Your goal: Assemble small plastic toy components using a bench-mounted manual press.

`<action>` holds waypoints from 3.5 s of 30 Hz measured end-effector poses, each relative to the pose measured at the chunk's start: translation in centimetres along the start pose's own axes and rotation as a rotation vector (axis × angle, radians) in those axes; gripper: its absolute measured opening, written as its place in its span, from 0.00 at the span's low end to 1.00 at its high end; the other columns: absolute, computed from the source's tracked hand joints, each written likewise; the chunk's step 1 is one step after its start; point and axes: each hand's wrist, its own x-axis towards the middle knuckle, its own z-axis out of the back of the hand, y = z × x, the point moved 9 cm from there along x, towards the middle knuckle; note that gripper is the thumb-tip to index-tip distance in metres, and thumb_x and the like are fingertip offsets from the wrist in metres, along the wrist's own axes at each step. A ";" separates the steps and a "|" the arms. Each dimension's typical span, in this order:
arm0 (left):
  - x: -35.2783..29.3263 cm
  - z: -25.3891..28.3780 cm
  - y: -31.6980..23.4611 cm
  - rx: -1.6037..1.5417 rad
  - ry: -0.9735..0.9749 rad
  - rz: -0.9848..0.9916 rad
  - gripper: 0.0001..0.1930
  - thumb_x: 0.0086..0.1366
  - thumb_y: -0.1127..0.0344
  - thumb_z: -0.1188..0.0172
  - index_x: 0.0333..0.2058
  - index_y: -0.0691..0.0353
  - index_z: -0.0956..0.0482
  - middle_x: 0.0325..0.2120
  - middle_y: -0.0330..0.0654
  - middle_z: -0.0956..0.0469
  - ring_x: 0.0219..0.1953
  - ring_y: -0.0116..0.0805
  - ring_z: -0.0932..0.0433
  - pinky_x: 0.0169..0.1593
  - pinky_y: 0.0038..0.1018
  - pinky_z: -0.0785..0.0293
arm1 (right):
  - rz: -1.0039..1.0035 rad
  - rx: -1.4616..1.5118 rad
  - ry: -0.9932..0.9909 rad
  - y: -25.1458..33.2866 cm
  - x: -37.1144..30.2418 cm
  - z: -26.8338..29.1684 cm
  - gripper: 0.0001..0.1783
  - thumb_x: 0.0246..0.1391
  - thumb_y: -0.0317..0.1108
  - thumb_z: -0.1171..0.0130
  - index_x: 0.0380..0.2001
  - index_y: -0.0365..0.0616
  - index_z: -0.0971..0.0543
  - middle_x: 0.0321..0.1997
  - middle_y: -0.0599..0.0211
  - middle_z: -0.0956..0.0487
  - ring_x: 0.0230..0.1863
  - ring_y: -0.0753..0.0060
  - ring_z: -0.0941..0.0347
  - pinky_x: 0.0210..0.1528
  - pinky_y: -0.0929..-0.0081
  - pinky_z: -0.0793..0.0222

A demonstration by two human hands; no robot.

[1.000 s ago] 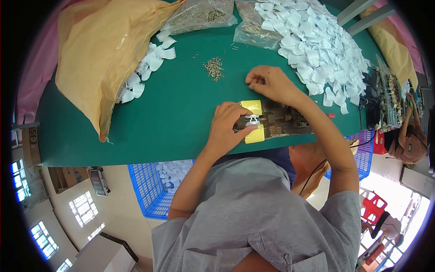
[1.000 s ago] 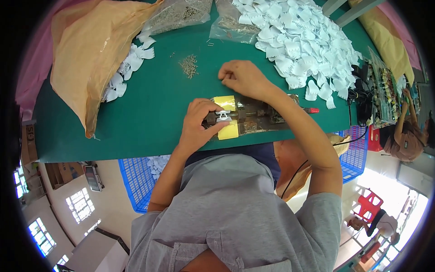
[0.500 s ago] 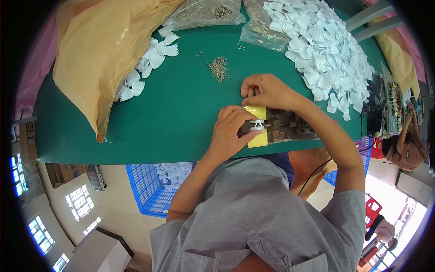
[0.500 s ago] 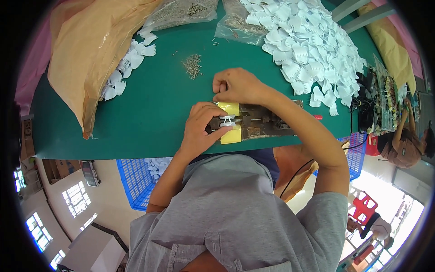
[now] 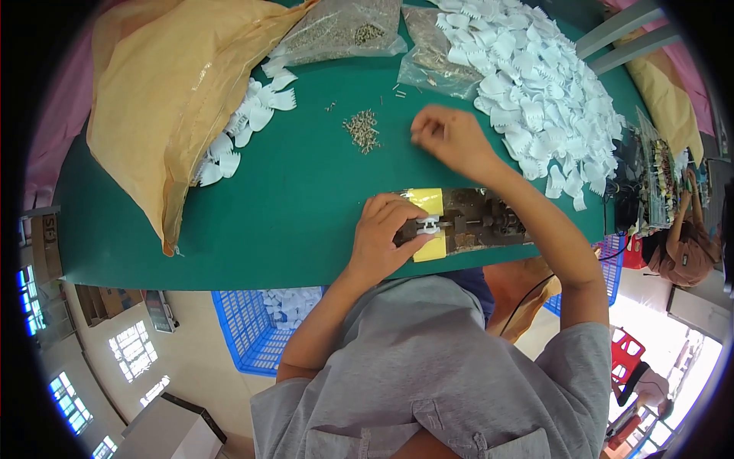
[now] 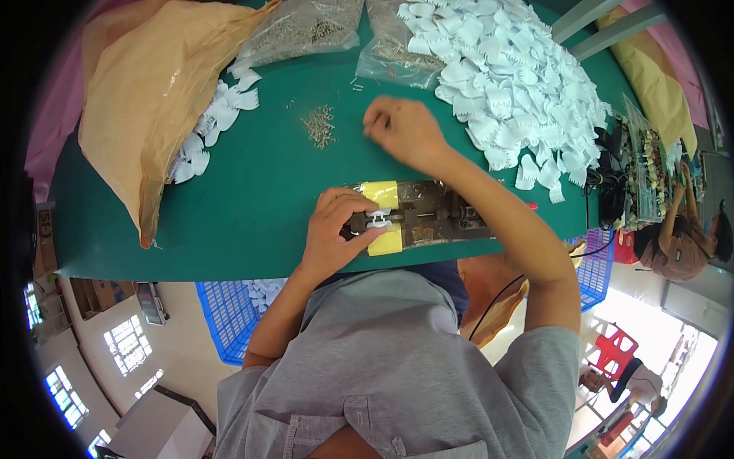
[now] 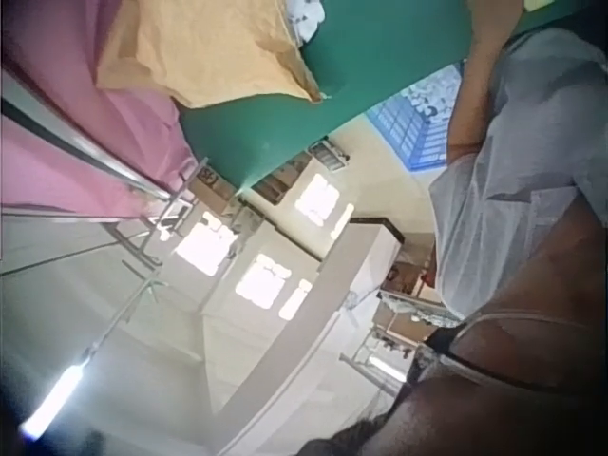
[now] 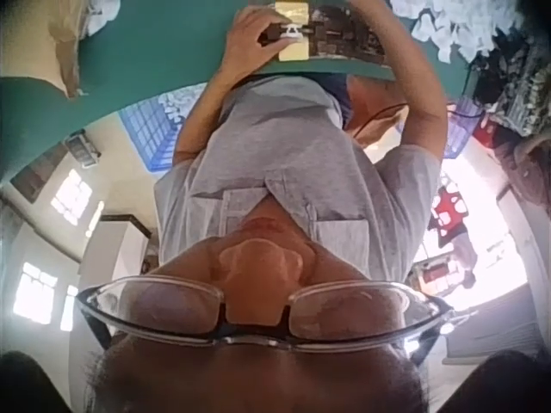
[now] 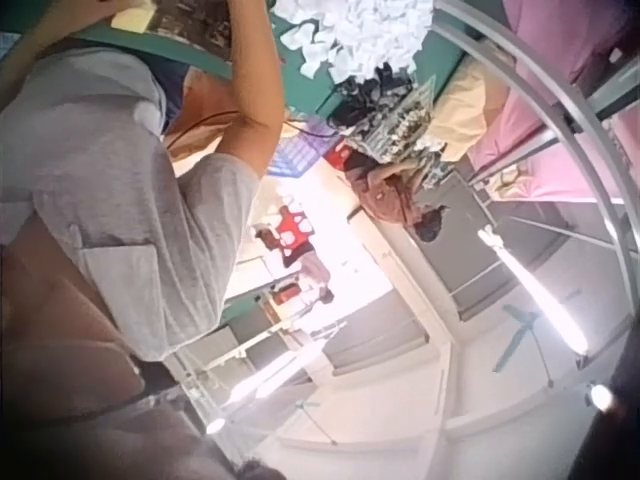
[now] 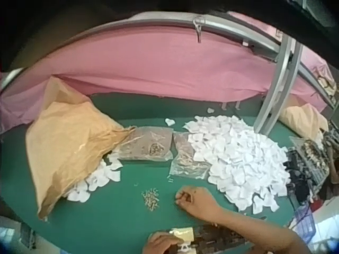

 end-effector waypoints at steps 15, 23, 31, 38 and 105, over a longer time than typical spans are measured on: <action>0.0 0.3 0.0 0.002 -0.011 0.000 0.17 0.53 0.66 0.21 0.40 0.58 0.16 0.39 0.41 0.16 0.48 0.42 0.21 0.55 0.37 0.27 | 0.018 -0.238 0.091 -1.4 3.4 1.4 0.13 0.53 0.39 0.30 0.33 0.39 0.15 0.32 0.60 0.14 0.34 0.63 0.16 0.41 0.64 0.21; 0.2 -0.3 0.2 -0.007 0.016 0.009 0.17 0.52 0.67 0.21 0.41 0.57 0.16 0.41 0.40 0.17 0.50 0.43 0.22 0.56 0.37 0.27 | 0.170 0.102 -0.001 6.5 -12.3 2.3 0.14 0.52 0.25 0.26 0.42 0.44 0.16 0.34 0.70 0.18 0.39 0.68 0.21 0.39 0.71 0.25; 0.2 -0.5 0.2 -0.026 -0.021 0.006 0.18 0.53 0.63 0.20 0.41 0.57 0.16 0.40 0.41 0.17 0.50 0.44 0.22 0.54 0.38 0.30 | 0.320 -0.125 -0.033 7.2 -13.0 1.7 0.15 0.50 0.26 0.26 0.42 0.45 0.16 0.33 0.66 0.20 0.37 0.60 0.23 0.38 0.64 0.25; -0.2 0.0 0.2 -0.015 -0.028 -0.003 0.17 0.53 0.63 0.21 0.40 0.57 0.16 0.41 0.41 0.17 0.50 0.44 0.22 0.54 0.38 0.29 | 0.093 0.008 -0.226 5.9 -11.1 6.7 0.12 0.57 0.26 0.29 0.45 0.43 0.14 0.43 0.63 0.14 0.40 0.70 0.18 0.41 0.72 0.23; 0.2 -0.1 -0.1 -0.051 -0.019 0.000 0.17 0.56 0.59 0.22 0.39 0.58 0.17 0.39 0.41 0.17 0.48 0.44 0.22 0.54 0.38 0.31 | 0.224 -0.407 0.161 9.6 -11.9 -1.0 0.05 0.58 0.28 0.37 0.37 0.39 0.21 0.36 0.59 0.22 0.43 0.52 0.21 0.43 0.57 0.25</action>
